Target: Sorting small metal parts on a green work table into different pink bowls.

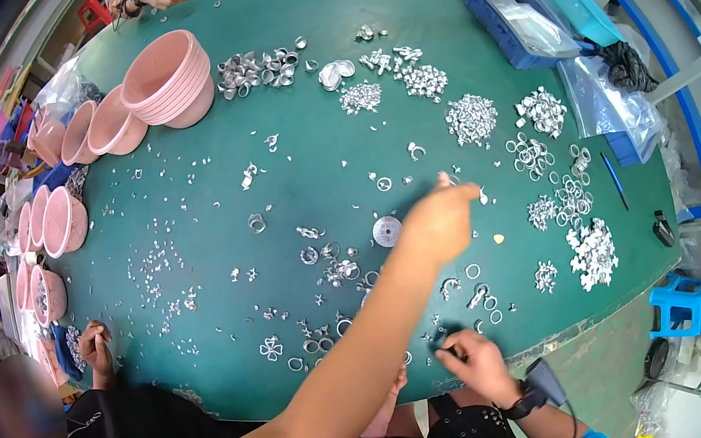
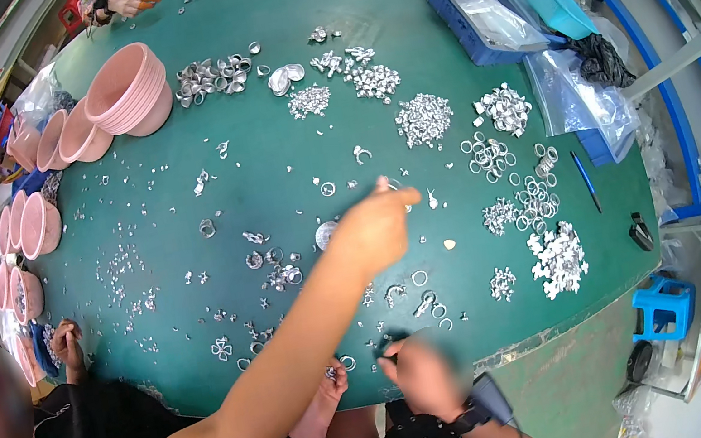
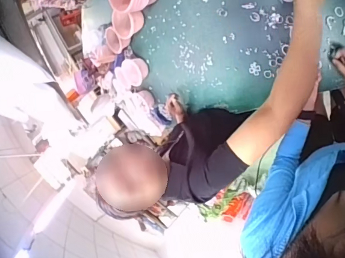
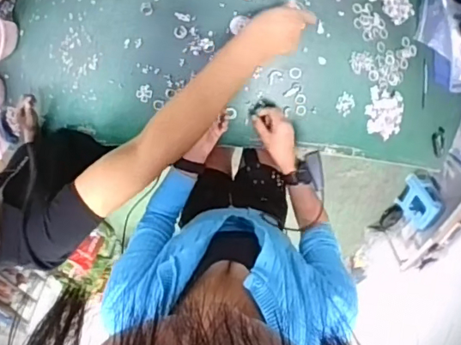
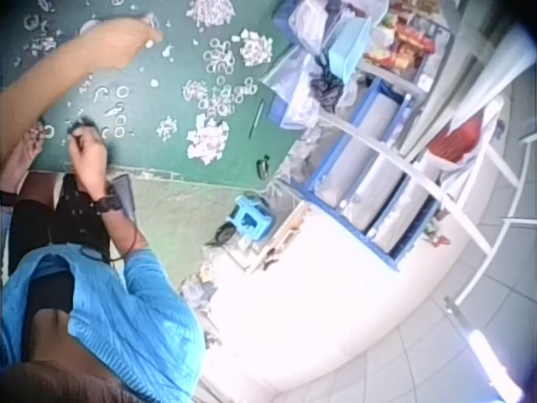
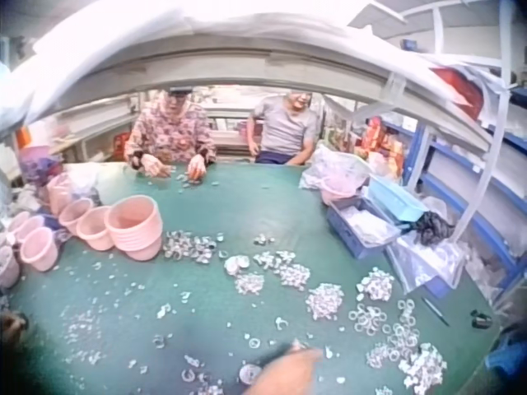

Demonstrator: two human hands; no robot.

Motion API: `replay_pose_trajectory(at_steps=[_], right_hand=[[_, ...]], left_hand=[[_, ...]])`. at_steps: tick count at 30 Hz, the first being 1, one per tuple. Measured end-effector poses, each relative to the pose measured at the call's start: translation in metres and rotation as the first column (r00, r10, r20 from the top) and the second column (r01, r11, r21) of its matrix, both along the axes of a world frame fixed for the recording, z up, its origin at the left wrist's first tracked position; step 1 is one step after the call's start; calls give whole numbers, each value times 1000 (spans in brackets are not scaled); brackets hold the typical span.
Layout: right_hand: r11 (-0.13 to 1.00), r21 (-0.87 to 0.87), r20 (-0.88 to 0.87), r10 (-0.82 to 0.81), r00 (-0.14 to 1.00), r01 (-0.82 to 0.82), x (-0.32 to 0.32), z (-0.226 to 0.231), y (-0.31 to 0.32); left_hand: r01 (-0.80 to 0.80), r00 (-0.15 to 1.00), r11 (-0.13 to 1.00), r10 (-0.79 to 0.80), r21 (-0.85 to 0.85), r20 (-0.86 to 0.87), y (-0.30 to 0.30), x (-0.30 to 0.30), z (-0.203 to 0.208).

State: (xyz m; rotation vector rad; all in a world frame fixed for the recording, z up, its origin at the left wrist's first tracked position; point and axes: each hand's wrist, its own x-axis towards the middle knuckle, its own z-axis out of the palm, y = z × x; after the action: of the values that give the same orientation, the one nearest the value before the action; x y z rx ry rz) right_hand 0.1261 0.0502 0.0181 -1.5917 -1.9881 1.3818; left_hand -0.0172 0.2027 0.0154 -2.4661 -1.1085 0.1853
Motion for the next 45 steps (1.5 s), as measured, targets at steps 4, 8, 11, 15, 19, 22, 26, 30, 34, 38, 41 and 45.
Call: replay_pose_trajectory(at_steps=[4, 8, 11, 15, 19, 22, 26, 30, 34, 38, 41, 45], right_hand=[[934, 312, 125, 143, 982, -176, -2, -8, -12], [912, 356, 199, 140, 970, -205, 7, -17, -12], [993, -60, -139, 96, 986, -106, 10, -6, -7], [659, -732, -513, -368, 776, -172, 34, 6, 13], [901, -430, -424, -141, 895, -62, 49, -23, 17], [943, 285, 95, 152, 984, -173, 22, -16, 24], [970, 210, 134, 93, 987, -120, 23, -29, 24], [905, -397, -455, -341, 823, 156, 27, -3, 31], [710, -688, -557, -383, 737, -152, 68, -8, 36], [677, -735, -422, -492, 762, 30, 39, -6, 31], [637, -754, -328, -573, 751, 156, 38, -7, 38], [626, -762, -310, -575, 757, 164, 4, 0, 49]], left_hand=[[144, 988, 989, -142, -31, 64, 1, 61, -48], [212, 930, 977, -203, 3, 308, 3, 114, -72], [261, 946, 965, -250, -26, 206, 5, 111, -48], [89, 919, 992, -117, 91, 378, 25, 122, -65], [143, 932, 990, -133, -3, 337, 51, 128, -55], [181, 957, 983, -182, 25, 225, 55, 142, -65], [303, 953, 945, -299, 122, -53, 52, 180, -69], [387, 797, 824, -74, 413, -599, 48, 177, -68], [617, 443, 607, 257, 500, -859, 56, 180, -2], [85, 752, 953, 130, 290, -646, 62, 170, -23], [474, 535, 700, 252, 534, -806, 56, 137, 18], [554, 599, 595, 201, 582, -775, 54, 50, 27]])
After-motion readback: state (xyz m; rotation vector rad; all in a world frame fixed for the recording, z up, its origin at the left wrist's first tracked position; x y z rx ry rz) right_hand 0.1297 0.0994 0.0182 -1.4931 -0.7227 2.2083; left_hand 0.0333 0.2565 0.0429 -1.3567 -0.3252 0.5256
